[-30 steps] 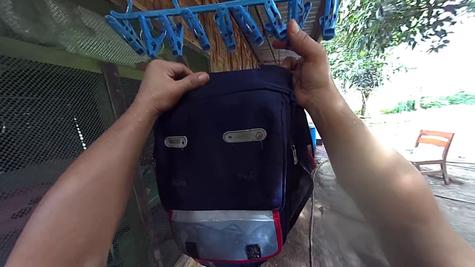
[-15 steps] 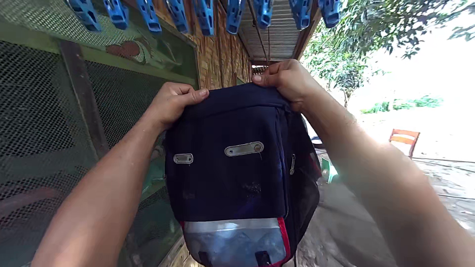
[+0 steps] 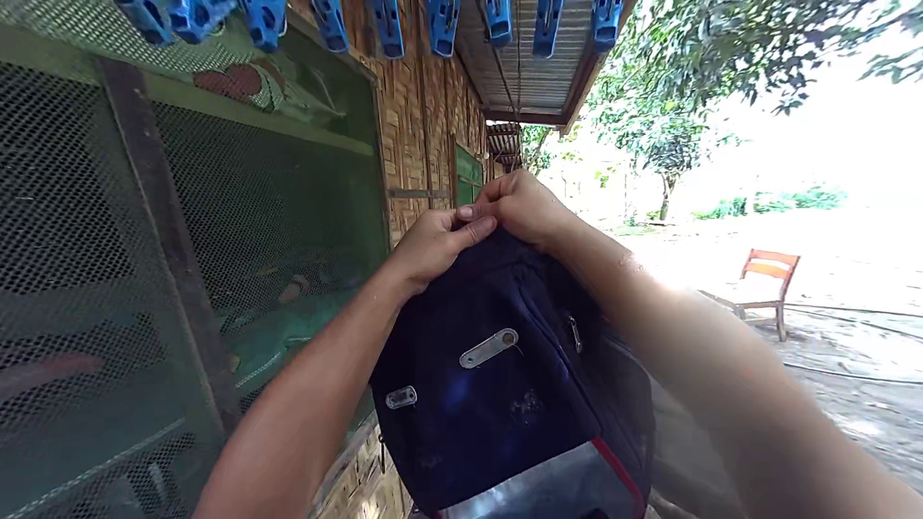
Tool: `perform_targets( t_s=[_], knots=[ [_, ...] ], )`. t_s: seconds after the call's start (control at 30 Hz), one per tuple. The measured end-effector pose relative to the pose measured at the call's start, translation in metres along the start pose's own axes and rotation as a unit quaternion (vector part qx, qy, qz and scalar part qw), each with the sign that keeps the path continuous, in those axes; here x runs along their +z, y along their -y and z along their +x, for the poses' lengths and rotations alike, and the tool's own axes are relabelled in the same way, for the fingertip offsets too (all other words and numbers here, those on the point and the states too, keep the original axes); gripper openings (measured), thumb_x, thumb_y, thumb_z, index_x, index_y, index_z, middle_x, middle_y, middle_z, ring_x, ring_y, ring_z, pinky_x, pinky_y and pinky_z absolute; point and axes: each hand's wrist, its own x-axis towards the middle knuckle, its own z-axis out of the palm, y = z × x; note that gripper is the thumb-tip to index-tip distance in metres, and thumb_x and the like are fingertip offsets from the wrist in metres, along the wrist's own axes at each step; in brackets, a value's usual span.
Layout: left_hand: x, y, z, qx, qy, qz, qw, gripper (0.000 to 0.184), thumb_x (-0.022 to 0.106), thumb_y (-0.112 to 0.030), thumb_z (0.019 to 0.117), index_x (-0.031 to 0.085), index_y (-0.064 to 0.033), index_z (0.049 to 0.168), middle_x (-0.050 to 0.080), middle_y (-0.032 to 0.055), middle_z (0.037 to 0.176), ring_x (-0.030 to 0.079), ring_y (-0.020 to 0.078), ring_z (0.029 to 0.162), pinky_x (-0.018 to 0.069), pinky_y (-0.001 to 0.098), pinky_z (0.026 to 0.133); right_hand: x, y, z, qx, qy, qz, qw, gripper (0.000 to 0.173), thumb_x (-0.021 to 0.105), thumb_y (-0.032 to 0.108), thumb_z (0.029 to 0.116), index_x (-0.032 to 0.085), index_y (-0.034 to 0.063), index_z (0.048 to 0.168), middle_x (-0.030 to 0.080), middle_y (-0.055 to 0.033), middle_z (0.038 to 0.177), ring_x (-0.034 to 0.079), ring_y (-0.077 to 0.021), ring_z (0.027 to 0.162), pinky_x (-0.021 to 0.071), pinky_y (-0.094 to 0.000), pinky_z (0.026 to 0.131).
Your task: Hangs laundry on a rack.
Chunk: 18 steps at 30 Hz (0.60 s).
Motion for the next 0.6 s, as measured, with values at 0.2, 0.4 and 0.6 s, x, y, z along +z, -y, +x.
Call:
perform_targets(
  t_s=[0.2,0.4,0.6],
  knots=[
    [0.007,-0.036,0.030,0.012,-0.008,0.074,0.997,0.011,0.071,-0.015,0.0967,0.072,-0.0039,0.097,0.072,0.0010,0.084,0.066,0.0040,0.074,0.0565,0.0253,0.072,-0.048,0.008,-0.015,0.011,-0.012,0.089,0.996,0.021,0.067,0.023,0.0989,0.068,0.0053,0.111,0.070,-0.0026,0.087,0.065,-0.0109,0.075,0.0559,-0.0317,0.069],
    [0.018,-0.063,0.042,0.021,0.034,0.174,0.984,0.011,0.073,-0.017,0.0962,0.076,-0.0067,0.098,0.072,0.0009,0.084,0.065,0.0033,0.074,0.0550,0.0253,0.073,-0.096,0.039,-0.009,-0.086,-0.095,0.250,0.960,0.049,0.047,0.037,0.1076,0.040,0.0095,0.147,0.064,-0.0091,0.129,0.065,-0.0227,0.117,0.0557,-0.0418,0.094],
    [0.007,-0.080,0.043,0.064,0.025,0.265,0.962,0.013,0.074,-0.021,0.0952,0.077,-0.0092,0.100,0.073,-0.0010,0.088,0.066,0.0009,0.078,0.0545,0.0245,0.076,-0.069,0.079,0.023,-0.069,-0.128,0.369,0.918,0.021,0.059,0.013,0.1013,0.059,0.0029,0.120,0.070,-0.0110,0.103,0.070,-0.0195,0.091,0.0593,-0.0347,0.077]
  ],
)
